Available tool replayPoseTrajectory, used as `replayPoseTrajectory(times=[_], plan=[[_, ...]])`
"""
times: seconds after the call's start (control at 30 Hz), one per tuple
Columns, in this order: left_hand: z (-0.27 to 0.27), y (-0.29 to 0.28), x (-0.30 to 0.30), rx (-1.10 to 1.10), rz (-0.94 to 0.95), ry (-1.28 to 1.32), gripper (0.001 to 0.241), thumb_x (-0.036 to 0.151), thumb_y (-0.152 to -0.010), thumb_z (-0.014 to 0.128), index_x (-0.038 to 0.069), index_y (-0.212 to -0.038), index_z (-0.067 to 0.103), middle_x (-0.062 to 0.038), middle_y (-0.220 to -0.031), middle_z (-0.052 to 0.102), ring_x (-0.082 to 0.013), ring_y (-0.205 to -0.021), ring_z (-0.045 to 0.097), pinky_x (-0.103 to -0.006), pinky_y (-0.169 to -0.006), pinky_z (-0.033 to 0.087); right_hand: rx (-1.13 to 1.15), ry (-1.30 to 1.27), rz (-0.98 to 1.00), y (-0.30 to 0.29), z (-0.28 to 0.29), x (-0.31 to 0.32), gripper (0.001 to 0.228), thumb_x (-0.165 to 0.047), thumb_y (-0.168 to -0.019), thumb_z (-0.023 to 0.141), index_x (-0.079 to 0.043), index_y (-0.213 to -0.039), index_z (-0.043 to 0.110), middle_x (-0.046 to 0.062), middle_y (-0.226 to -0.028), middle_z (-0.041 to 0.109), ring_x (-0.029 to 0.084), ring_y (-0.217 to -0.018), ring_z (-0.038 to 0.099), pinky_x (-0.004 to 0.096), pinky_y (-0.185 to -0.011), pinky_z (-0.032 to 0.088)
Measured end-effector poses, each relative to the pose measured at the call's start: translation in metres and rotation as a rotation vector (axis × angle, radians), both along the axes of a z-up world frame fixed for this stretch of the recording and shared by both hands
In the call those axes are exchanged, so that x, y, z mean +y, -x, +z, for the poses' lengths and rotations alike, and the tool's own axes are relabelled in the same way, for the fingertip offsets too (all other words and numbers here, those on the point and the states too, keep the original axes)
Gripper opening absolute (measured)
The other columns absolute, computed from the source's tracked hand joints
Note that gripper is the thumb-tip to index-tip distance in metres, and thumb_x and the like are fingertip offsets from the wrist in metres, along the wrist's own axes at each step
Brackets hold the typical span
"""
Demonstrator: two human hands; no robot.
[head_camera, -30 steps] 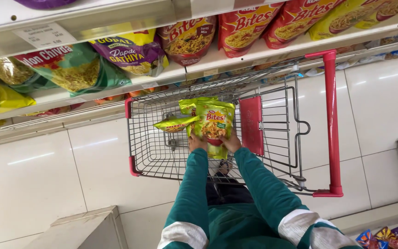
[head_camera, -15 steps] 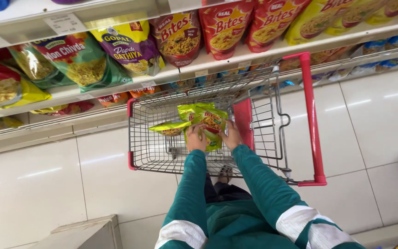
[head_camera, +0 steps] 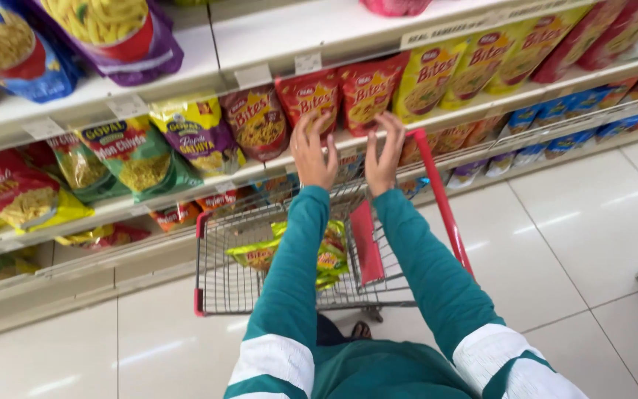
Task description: Selecting snack bags from convenience store shelves and placing them into a shopping cart.
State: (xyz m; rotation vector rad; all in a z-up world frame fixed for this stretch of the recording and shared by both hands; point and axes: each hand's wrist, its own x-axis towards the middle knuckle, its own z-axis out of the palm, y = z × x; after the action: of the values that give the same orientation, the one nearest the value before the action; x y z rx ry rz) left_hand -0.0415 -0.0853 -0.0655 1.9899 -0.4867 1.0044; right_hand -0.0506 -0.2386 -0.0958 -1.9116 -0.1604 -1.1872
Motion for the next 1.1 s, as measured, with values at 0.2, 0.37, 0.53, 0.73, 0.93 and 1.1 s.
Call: replayPoseTrajectory(times=[0.2,0.37,0.53,0.73,0.93,1.1], plan=[[0.110,-0.054,-0.041,-0.108,-0.053,-0.071,0.056,0.012,-0.098,0.064,0.017,-0.151,0.046,-0.009,-0.156,0.045,-0.0318,-0.151,0.039,-0.0514,-0.131,0.022,-0.073,-0.072,0.046,-0.040,0.109,-0.053,0.040,-0.019,-0.113,0.059,-0.013,-0.150,0.047,0.012,-0.156,0.045,0.030,-0.148,0.044,0.044,-0.126,0.037],[0.141,-0.119,-0.070,0.011,-0.352,0.057,0.081,0.022,-0.098,0.063,0.004,-0.162,0.016,-0.025,-0.164,0.029,-0.0406,-0.153,0.028,-0.0447,-0.128,0.024,-0.037,-0.042,0.193,-0.082,0.157,-0.088,0.070,-0.019,-0.112,0.063,-0.010,-0.166,0.020,0.015,-0.172,0.021,0.033,-0.163,0.017,0.045,-0.134,0.017],[0.125,-0.206,-0.095,0.241,-0.383,0.061,0.101,0.043,-0.097,0.065,-0.003,-0.162,0.003,-0.035,-0.161,0.025,-0.0426,-0.150,0.029,-0.0429,-0.124,0.026,0.010,-0.031,0.278,-0.141,0.159,-0.115,0.086,-0.022,-0.108,0.066,-0.006,-0.167,0.005,0.019,-0.174,0.007,0.034,-0.162,0.007,0.045,-0.132,0.010],[0.132,-0.240,-0.101,0.416,-0.395,0.169,0.105,0.054,-0.092,0.070,-0.006,-0.159,0.015,-0.033,-0.150,0.048,-0.0383,-0.140,0.052,-0.0393,-0.117,0.042,0.100,-0.076,0.084,-0.172,0.153,-0.111,0.093,-0.042,-0.107,0.064,-0.004,-0.166,0.004,0.026,-0.169,0.014,0.039,-0.158,0.015,0.048,-0.130,0.015],[0.142,-0.230,-0.103,0.453,-0.494,0.291,0.100,0.056,-0.081,0.075,-0.004,-0.152,0.038,-0.025,-0.138,0.063,-0.0308,-0.128,0.064,-0.0369,-0.106,0.051,0.074,-0.191,0.059,-0.178,0.158,-0.112,0.092,-0.045,-0.105,0.065,-0.004,-0.166,0.010,0.025,-0.168,0.017,0.038,-0.158,0.018,0.049,-0.129,0.017],[0.150,-0.210,-0.087,0.342,-0.334,0.202,0.082,0.056,-0.075,0.087,-0.005,-0.125,0.063,-0.022,-0.126,0.069,-0.0305,-0.118,0.068,-0.0389,-0.103,0.052,0.058,-0.381,0.392,-0.168,0.158,-0.111,0.075,-0.031,-0.102,0.070,-0.002,-0.162,0.033,0.021,-0.155,0.035,0.027,-0.145,0.046,0.040,-0.122,0.040]])
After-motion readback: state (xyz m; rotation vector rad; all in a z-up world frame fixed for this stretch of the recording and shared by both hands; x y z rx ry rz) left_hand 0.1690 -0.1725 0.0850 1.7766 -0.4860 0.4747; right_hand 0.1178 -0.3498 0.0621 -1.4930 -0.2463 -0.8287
